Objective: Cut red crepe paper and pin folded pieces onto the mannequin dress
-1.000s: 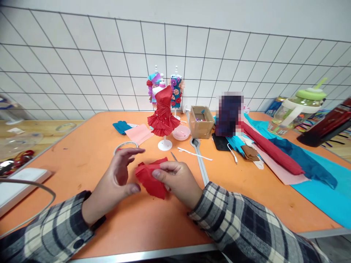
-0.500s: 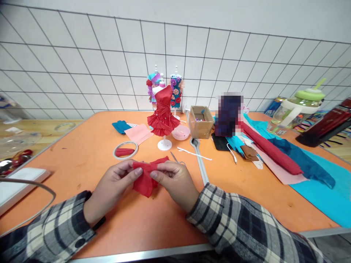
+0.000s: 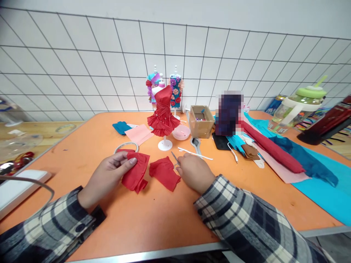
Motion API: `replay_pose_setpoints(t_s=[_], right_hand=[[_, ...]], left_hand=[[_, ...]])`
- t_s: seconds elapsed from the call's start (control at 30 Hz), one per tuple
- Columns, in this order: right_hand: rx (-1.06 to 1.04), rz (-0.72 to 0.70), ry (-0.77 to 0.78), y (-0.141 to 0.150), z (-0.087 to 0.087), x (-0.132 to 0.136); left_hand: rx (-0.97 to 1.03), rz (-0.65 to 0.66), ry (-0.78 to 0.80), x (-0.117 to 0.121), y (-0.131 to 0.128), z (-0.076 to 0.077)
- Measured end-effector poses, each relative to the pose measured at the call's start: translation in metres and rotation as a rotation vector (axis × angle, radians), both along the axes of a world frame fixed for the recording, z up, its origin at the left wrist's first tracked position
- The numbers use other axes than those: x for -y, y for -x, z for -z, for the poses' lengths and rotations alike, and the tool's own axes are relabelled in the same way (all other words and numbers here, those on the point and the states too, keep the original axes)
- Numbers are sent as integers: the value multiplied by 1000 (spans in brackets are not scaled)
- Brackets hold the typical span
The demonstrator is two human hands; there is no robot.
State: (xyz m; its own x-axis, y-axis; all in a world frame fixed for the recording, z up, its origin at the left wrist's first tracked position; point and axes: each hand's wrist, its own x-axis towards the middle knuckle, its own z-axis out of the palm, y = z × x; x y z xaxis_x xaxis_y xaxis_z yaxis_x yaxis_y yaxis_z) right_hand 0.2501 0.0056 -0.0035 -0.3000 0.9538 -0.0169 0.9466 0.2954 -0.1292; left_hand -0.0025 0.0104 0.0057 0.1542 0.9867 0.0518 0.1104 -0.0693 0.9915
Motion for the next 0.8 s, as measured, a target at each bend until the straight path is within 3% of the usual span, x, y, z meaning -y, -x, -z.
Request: replay_pose_setpoints(t_s=[0.17, 0.33, 0.43, 0.53, 0.6, 0.67, 0.73, 0.8], right_hand=[[217, 25, 32, 14, -7, 8], [211, 125, 26, 4, -6, 5], [69, 170, 7, -2, 1, -2], [-334, 163, 83, -6, 3, -8], [-682, 112, 329, -8, -1, -6], [-947, -9, 727, -8, -6, 0], [-1073, -179, 1094, -7, -10, 8], [-1142, -283, 1271, -4, -11, 14]], left_hand=[[51, 33, 69, 0, 2, 3], [252, 82, 170, -1, 6, 4], [380, 98, 268, -1, 4, 1], [366, 112, 295, -2, 3, 2], [360, 114, 289, -3, 3, 4], [382, 126, 301, -3, 4, 6], [414, 146, 322, -2, 4, 7], [430, 162, 334, -1, 4, 6]])
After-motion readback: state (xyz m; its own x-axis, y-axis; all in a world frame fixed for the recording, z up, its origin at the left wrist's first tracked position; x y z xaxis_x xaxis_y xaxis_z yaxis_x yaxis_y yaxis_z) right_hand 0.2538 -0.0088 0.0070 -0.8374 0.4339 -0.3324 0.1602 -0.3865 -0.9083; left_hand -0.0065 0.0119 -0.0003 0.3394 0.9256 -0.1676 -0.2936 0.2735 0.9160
